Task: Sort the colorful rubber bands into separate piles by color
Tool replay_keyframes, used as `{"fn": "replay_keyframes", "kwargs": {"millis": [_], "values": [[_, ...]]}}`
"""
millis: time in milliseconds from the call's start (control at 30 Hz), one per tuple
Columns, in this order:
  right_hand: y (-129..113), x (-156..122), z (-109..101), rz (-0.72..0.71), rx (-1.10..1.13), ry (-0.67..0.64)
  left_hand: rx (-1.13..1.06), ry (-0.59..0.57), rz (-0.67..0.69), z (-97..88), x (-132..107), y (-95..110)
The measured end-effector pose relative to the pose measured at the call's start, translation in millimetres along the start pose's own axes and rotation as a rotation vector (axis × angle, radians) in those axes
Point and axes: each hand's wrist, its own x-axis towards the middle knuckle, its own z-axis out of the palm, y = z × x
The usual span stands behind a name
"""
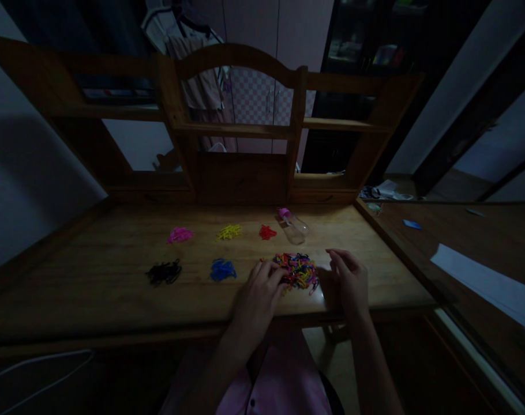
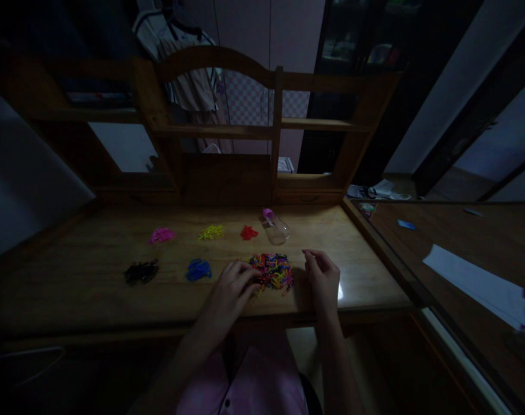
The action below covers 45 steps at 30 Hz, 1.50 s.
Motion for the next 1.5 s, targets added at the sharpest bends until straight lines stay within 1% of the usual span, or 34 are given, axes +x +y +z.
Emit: {"fn": "replay_keyframes", "kwargs": {"millis": [100,167,267,400,467,667,800,933,1067,1133,1233,1267,1333,1400,1433,1500], "values": [[-0.2,0.6,0.0,0.003,-0.012,-0.001,0.379,-0.107,0.090,3.6,5.4,-0.2],[0.4,0.8,0.1,0.003,-0.011,-0.001,0.567,-0.151,0.115,3.5,9.2,-1.2],[1.6,0.8,0.4,0.002,0.000,-0.008,0.685,-0.164,0.134,1.1,12.8,-3.4],[2.1,0.7,1.0,0.003,0.011,-0.002,0.707,-0.162,0.141,-2.8,14.2,-6.9],[1.7,0.4,0.9,-0.003,0.008,-0.003,0.685,-0.156,0.135,-4.3,15.1,-9.2],[1.2,0.0,0.2,-0.005,-0.014,0.000,0.526,-0.118,0.099,-8.6,21.6,-15.4],[1.0,0.1,1.4,0.000,-0.010,-0.004,0.480,-0.054,0.109,-11.1,24.3,-17.4],[1.1,0.6,1.2,-0.006,-0.024,-0.011,0.444,0.035,0.127,-11.7,24.5,-18.6],[1.2,2.1,-0.1,-0.020,-0.056,-0.019,0.363,0.104,0.108,-11.5,23.8,-16.2],[-3.5,-1.1,2.2,-0.046,-0.104,0.004,0.302,0.131,0.069,-10.8,23.4,-14.0],[-20.9,-17.0,14.8,-0.175,-0.256,0.070,0.150,0.180,-0.028,-8.3,23.3,-10.5],[-28.6,-24.7,21.5,-0.229,-0.307,0.050,0.091,0.201,-0.060,-7.2,23.5,-9.3],[-43.3,-40.4,37.0,-0.301,-0.362,-0.102,-0.012,0.247,-0.106,-4.9,24.4,-7.0],[-53.8,-52.8,51.7,-0.362,-0.365,-0.230,-0.095,0.275,-0.129,-3.5,25.2,-4.9],[-56.9,-56.9,57.5,-0.382,-0.357,-0.271,-0.138,0.278,-0.137,-3.2,25.4,-4.0],[-59.6,-61.7,64.8,-0.409,-0.338,-0.309,-0.234,0.262,-0.148,-3.8,24.8,-2.2]]}}
